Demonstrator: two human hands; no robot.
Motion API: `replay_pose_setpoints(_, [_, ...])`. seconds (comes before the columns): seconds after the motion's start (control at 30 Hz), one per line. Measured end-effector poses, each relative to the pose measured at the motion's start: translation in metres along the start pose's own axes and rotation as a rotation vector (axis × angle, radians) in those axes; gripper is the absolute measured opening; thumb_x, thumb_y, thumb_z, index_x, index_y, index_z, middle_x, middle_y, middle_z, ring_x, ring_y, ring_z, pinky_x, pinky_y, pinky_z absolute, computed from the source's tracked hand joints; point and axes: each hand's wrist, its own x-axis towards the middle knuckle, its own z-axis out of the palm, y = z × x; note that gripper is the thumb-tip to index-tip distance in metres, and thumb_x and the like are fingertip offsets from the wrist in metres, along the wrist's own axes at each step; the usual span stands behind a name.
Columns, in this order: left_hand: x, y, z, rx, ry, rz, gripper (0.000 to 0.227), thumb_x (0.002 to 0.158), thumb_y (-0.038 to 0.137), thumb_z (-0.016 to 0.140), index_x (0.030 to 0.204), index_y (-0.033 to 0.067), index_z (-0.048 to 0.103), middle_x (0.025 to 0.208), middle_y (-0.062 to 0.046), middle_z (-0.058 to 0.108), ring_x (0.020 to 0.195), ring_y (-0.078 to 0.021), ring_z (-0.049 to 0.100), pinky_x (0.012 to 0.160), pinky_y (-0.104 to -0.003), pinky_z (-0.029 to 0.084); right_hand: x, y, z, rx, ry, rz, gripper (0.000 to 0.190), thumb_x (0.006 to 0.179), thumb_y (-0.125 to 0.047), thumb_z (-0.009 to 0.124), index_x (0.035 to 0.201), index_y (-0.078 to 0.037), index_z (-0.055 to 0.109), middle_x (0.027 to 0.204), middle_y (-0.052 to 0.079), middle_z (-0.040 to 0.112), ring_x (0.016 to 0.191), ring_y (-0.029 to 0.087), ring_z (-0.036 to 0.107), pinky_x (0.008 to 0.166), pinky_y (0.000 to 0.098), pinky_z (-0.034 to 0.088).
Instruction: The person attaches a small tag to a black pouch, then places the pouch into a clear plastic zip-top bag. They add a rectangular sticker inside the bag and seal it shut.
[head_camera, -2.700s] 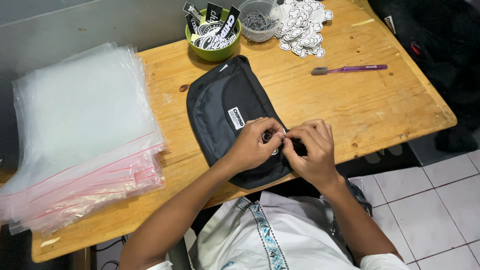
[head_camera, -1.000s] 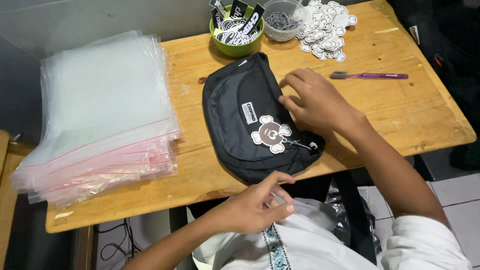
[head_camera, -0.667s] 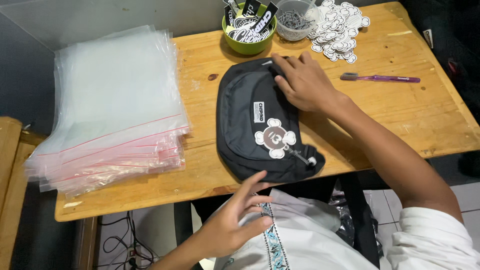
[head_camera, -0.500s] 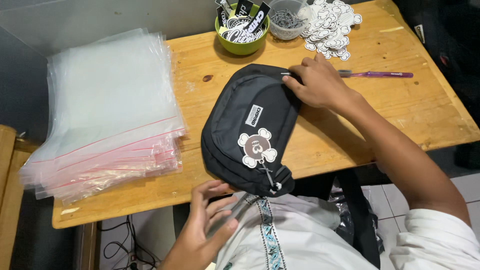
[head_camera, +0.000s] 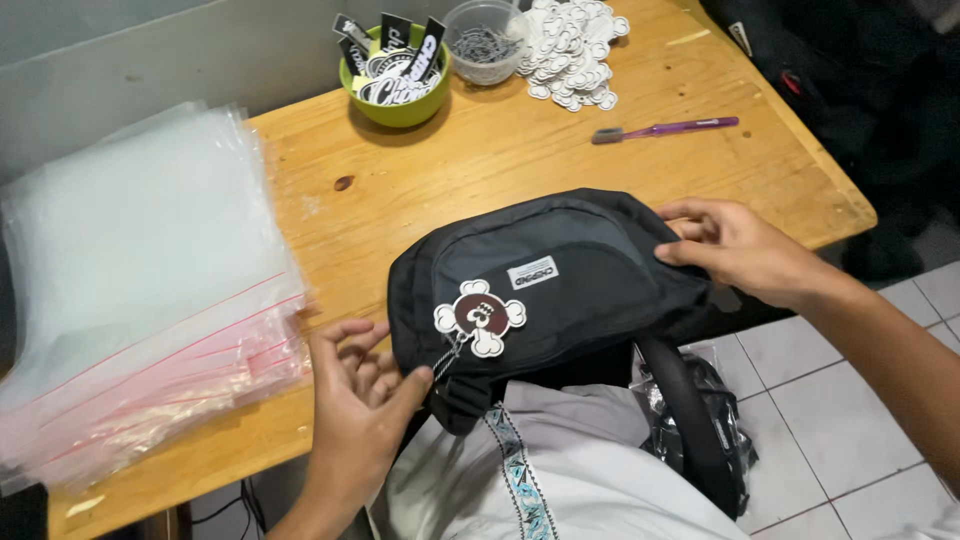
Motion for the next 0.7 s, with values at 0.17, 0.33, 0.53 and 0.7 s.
replay_pose_setpoints(0.17, [0.057, 0.051, 0.090, -0.026, -0.208, 0.185, 0.049, 0.079, 0.000, 0.067, 0.117, 0.0123, 0.040, 0.129, -0.021, 0.058, 0.094, -0.0167, 0.062, 0.082, -0.026, 0.056, -0.063, 0.046, -0.063, 0.341, 0.265, -0.035, 0.043, 0.089, -0.004, 0.061, 0.132, -0.003, 0.055, 0.110, 0.020, 0.071, 0.081, 0.023, 0.064, 0.062, 0.0273, 0.042])
replay_pose_setpoints(0.33, [0.171, 0.062, 0.229, -0.054, -0.352, 0.619, 0.036, 0.078, 0.004, 0.064, 0.109, 0.0092, 0.047, 0.114, -0.015, 0.059, 0.116, -0.0193, 0.059, 0.089, -0.029, 0.055, -0.082, 0.099, -0.104, 0.317, 0.636, -0.067, 0.034, 0.098, -0.011, 0.061, 0.126, -0.016, 0.043, 0.098, 0.013, 0.064, 0.066, 0.010, 0.049, 0.048, 0.0210, 0.027])
replay_pose_setpoints(0.53, [0.277, 0.022, 0.348, -0.208, -0.611, 0.729, 0.026, 0.091, -0.003, 0.064, 0.109, 0.0100, 0.050, 0.111, -0.011, 0.059, 0.107, -0.0186, 0.064, 0.094, -0.030, 0.056, -0.036, 0.152, -0.101, 0.611, 0.730, -0.219, 0.042, 0.099, 0.003, 0.060, 0.120, -0.016, 0.028, 0.085, 0.013, 0.053, 0.056, 0.022, 0.054, 0.053, 0.0311, 0.052])
replay_pose_setpoints(0.7, [0.224, 0.026, 0.272, 0.886, -0.797, 1.216, 0.032, 0.089, 0.018, 0.067, 0.117, 0.0024, 0.060, 0.115, -0.022, 0.063, 0.104, -0.0404, 0.061, 0.085, -0.052, 0.050, -0.059, 0.100, -0.103, -0.419, 0.700, 0.268, 0.062, 0.098, -0.060, 0.052, 0.114, -0.002, 0.067, 0.101, 0.016, 0.074, 0.095, 0.034, 0.069, 0.079, 0.0459, 0.048])
